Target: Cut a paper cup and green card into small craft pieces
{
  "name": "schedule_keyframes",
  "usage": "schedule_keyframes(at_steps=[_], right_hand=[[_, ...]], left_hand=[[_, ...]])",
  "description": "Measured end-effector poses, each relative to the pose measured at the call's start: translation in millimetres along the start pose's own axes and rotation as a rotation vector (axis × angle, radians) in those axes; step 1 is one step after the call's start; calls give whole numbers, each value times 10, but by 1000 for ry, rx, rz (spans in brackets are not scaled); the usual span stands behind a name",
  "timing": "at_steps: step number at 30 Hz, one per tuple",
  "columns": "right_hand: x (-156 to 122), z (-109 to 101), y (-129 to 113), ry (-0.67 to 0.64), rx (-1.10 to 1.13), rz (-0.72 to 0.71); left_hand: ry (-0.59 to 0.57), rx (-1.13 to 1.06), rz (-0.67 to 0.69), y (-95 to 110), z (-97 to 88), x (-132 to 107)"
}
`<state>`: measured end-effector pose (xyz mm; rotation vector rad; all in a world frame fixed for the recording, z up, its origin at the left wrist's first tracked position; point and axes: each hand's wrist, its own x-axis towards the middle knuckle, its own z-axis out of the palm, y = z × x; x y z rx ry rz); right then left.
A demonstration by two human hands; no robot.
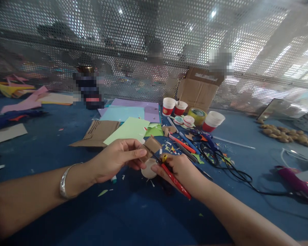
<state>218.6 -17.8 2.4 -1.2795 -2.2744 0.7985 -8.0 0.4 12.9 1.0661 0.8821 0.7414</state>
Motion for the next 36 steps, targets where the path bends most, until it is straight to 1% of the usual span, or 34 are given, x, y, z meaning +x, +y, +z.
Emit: schedule_keyframes(at_steps=[3, 6, 10, 14, 18, 22, 29, 32, 36], right_hand=[[-15, 11, 3, 6, -12, 43], [-34, 19, 0, 15, -33, 79], [-41, -2, -27, -15, 5, 97], [-39, -10, -46, -46, 29, 92], [-41, 30, -13, -35, 18, 102], [-46, 42, -14, -5, -19, 107], [-59, -26, -122, -35, -157, 150], [-64, -26, -134, -26, -235, 131], [-78, -11, -121, -3, -302, 97]], left_hand=[[-36, -12, -40, 11, -20, 10], [-62, 15, -52, 39, -37, 21], [-85, 76, -24, 70, -63, 30], [-104, 91, 2, 59, -83, 24], [-124, 102, 29, 33, -87, 22], [-130, 106, 17, 40, -89, 25], [-160, 86, -6, 61, -102, 10], [-169, 78, -20, 52, -107, 4], [-148, 89, -42, 76, -102, -3]])
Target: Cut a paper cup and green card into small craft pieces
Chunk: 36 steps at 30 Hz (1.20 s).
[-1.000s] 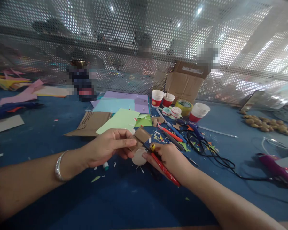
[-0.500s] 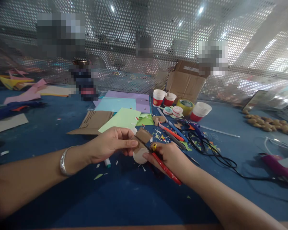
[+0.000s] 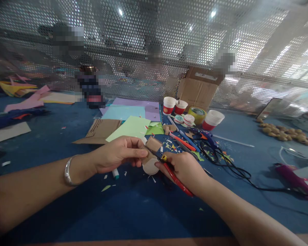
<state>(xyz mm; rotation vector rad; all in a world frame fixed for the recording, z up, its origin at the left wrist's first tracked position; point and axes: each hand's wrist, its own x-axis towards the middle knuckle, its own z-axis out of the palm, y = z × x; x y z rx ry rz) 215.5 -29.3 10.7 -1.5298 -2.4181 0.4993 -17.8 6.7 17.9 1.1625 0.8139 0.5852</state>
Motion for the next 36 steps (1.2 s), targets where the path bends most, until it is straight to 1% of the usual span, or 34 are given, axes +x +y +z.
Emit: schedule_keyframes(at_steps=[5, 9, 12, 13, 15, 16, 18, 19, 21, 23, 25, 26, 27, 28, 30, 32, 34, 36], right_hand=[[-16, 27, 32, 45, -94, -52], [-44, 64, 25, 73, -179, -99], [-58, 84, 13, 49, -221, -151], [-57, 84, 17, 38, -232, -157], [-45, 68, 45, 46, -257, -136], [-35, 54, 66, 64, -269, -113], [-17, 22, 111, 107, -291, -75], [-9, 9, 129, 120, -298, -73], [1, -7, 147, 126, -287, -78], [12, -7, 149, 122, -242, -71], [34, 0, 159, 111, -205, -34], [50, 2, 173, 100, -203, -7], [69, 2, 192, 89, -215, 25], [88, -1, 216, 77, -241, 59], [122, -16, 260, 63, -309, 121], [140, -37, 283, 51, -348, 176], [143, -57, 279, 54, -354, 208], [137, -68, 269, 66, -348, 219]], left_hand=[[-35, 39, -34, 70, -11, -15], [-91, 113, -65, 143, -85, -30], [-168, 253, -111, 215, -188, -45], [-207, 311, -147, 238, -224, -52], [-304, 427, -229, 276, -285, -72], [-345, 483, -248, 292, -307, -85], [-366, 606, -258, 318, -333, -109], [-350, 679, -239, 329, -340, -119], [-270, 834, -147, 346, -347, -125], [-119, 965, 21, 341, -349, -109], [75, 1045, 217, 299, -338, -72], [154, 1077, 279, 263, -325, -49], [192, 1127, 348, 219, -308, -25], [218, 1194, 385, 170, -288, -2], [187, 1290, 400, 76, -240, 38], [126, 1332, 430, 8, -198, 68], [102, 1323, 460, -19, -171, 90], [117, 1259, 474, -14, -163, 105]])
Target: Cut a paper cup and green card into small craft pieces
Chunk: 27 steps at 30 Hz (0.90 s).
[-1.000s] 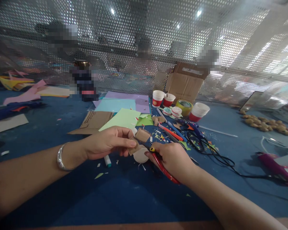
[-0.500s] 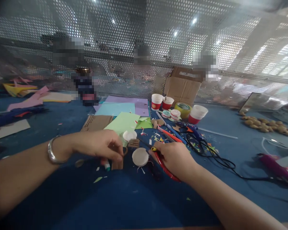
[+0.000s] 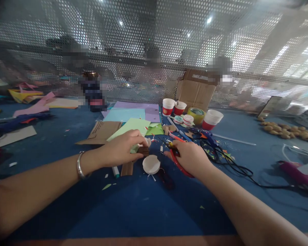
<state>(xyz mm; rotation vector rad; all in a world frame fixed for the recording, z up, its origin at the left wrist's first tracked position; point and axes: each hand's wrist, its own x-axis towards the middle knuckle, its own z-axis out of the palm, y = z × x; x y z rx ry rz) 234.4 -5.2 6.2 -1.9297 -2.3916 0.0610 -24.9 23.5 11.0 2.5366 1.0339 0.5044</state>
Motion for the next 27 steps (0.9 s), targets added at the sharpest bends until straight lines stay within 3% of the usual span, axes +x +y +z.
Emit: schedule_keyframes(at_steps=[4, 8, 11, 19, 27], right_hand=[[-3, 10, 17, 31, 75, -13], [-13, 41, 38, 100, 251, -68], [-40, 53, 19, 118, 316, -114], [-103, 34, -43, 84, 441, -207], [-235, -116, -114, -131, 837, -263]], left_hand=[[69, -161, -102, -13, -34, 24], [179, -725, -322, 38, -45, 25], [221, -1036, -381, 134, -29, 17], [268, -1101, -441, 310, 49, -25], [342, -1331, -404, 380, 150, -20]])
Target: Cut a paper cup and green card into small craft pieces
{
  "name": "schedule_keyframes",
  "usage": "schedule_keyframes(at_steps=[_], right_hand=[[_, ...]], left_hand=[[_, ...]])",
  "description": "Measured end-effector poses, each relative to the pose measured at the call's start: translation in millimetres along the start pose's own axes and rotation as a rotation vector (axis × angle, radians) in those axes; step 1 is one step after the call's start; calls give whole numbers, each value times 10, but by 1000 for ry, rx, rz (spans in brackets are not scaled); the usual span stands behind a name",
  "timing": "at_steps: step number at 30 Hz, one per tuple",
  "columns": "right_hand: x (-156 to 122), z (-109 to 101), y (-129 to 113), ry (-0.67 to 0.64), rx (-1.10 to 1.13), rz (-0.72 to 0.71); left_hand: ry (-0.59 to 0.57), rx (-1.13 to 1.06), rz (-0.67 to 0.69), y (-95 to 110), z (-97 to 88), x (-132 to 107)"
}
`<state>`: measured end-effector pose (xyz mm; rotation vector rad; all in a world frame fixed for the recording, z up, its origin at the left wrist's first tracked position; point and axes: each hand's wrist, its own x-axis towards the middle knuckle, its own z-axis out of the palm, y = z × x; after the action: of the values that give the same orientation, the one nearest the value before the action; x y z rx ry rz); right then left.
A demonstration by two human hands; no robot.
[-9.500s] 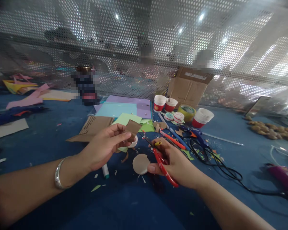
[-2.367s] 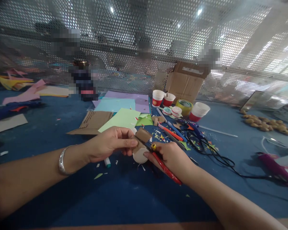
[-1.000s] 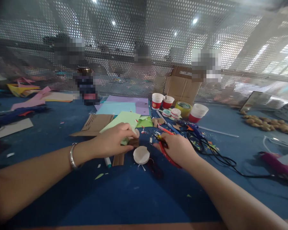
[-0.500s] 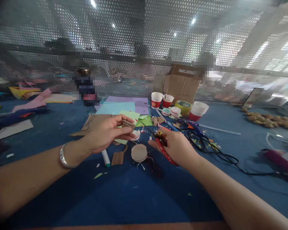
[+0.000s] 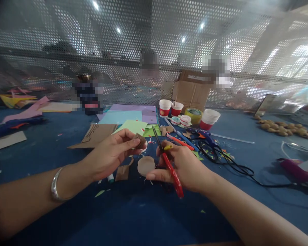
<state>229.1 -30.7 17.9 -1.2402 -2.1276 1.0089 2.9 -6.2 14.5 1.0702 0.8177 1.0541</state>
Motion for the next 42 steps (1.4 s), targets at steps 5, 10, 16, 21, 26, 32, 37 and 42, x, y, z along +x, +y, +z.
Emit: schedule_keyframes(at_steps=[5, 10, 16, 21, 26, 32, 37, 42], right_hand=[[-27, 35, -80, 22, 65, 38], [5, 96, -50, 113, -155, 47], [-5, 117, -26, 153, -240, -7], [-26, 120, -31, 175, -276, -56], [-17, 120, -46, 196, -313, -95], [-24, 116, -34, 175, -278, -87], [-39, 97, -17, 138, -294, -66], [-41, 50, 0, 147, -387, -96]], left_hand=[[-14, -69, -8, -1, 4, 3], [-60, -100, -13, -31, 10, -7], [-109, -108, -22, -66, 30, -39], [-146, -95, -13, -71, 29, -54], [-144, -62, 0, -69, 27, -58], [-147, -81, -22, -71, 25, -52], [-145, -89, -59, -75, 20, -49], [-157, -80, -79, -64, 13, -53]])
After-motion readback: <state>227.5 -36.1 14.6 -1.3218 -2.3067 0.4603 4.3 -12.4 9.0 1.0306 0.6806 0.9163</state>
